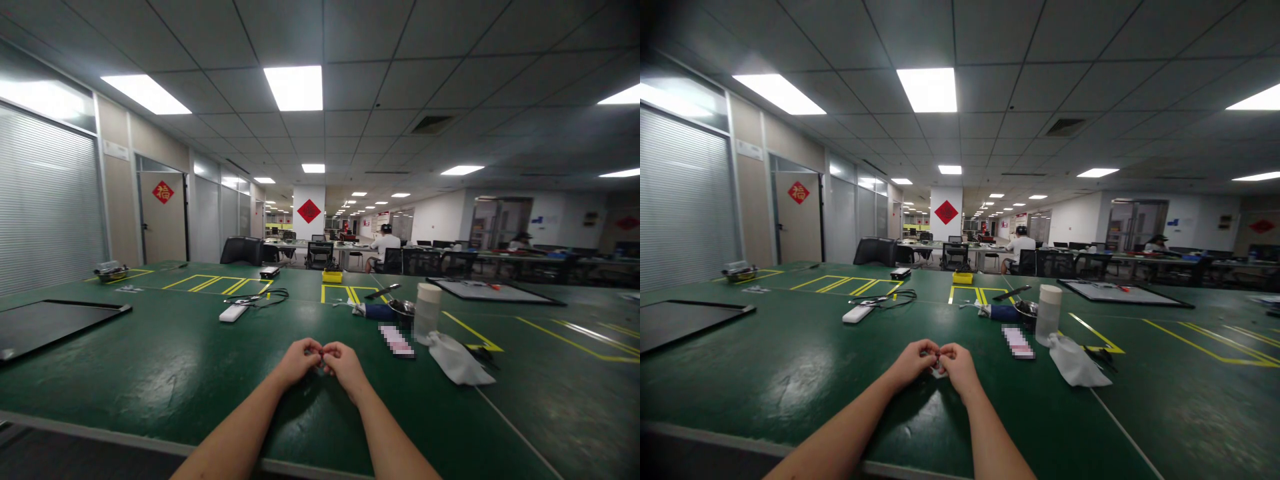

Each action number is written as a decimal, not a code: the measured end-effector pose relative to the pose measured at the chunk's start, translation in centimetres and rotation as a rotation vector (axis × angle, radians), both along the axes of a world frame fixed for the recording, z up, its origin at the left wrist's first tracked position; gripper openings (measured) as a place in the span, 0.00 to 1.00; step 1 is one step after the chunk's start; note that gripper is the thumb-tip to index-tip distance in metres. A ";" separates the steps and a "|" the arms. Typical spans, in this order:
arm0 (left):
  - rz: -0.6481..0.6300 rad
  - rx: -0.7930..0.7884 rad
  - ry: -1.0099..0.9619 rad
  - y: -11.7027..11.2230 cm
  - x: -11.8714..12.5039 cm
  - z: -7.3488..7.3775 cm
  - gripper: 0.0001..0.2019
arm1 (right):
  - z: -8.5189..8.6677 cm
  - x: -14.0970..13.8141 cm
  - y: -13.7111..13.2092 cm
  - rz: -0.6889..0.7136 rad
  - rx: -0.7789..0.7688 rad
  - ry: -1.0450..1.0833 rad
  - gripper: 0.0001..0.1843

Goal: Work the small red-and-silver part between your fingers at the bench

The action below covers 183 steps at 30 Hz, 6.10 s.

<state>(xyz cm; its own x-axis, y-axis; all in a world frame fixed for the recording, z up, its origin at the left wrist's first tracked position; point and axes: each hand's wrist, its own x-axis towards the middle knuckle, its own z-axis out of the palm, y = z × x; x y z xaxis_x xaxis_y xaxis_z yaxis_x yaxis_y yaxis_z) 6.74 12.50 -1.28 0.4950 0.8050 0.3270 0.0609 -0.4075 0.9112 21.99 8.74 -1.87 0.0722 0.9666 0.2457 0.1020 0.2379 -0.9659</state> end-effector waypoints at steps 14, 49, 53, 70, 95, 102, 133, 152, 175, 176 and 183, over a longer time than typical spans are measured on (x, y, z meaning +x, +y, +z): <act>0.019 0.008 0.020 0.1 0.0 -0.2 0.09 | -0.1 0.1 0.0 0.000 0.011 -0.009 0.10; 0.006 -0.017 0.000 -0.1 -0.1 0.2 0.10 | 0.1 0.1 0.2 0.001 -0.006 -0.001 0.11; -0.023 -0.051 -0.032 -0.1 0.0 0.1 0.10 | 0.1 0.0 0.0 -0.001 0.002 0.000 0.11; 0.046 -0.014 0.003 0.0 0.0 0.1 0.10 | 0.7 -0.2 -0.3 -0.083 -0.009 0.033 0.06; 0.043 0.013 0.014 -0.2 -0.1 0.4 0.09 | 0.5 -0.3 -0.4 -0.021 -0.011 0.000 0.07; -0.012 -0.060 -0.031 0.0 0.1 0.1 0.10 | 0.0 -0.1 0.0 -0.021 0.018 0.008 0.07; 0.014 -0.066 -0.039 0.5 0.1 -0.3 0.12 | 0.2 -0.2 -0.1 -0.032 -0.035 0.090 0.09; 0.127 0.078 0.045 0.2 -0.1 0.2 0.12 | 0.0 -0.3 -0.1 -0.044 -0.019 0.096 0.07; 0.016 -0.202 -0.100 -0.4 -0.1 1.0 0.18 | 0.6 -0.3 -0.1 -0.039 -0.110 0.282 0.21; 0.013 -0.207 -0.106 -0.4 -0.1 1.0 0.18 | 0.7 -0.3 -0.1 -0.038 -0.118 0.288 0.22; -0.002 -0.243 -0.144 -0.4 0.0 1.0 0.19 | 1.0 -0.4 -0.2 -0.049 -0.169 0.325 0.24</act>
<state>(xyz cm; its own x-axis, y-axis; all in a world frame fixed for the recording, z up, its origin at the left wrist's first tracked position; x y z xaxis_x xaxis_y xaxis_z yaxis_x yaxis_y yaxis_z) 6.76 12.05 -0.24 0.4591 0.8675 0.1913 -0.0765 -0.1759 0.9814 21.61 8.51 -0.86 0.1672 0.9851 0.0399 -0.2096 0.0751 -0.9749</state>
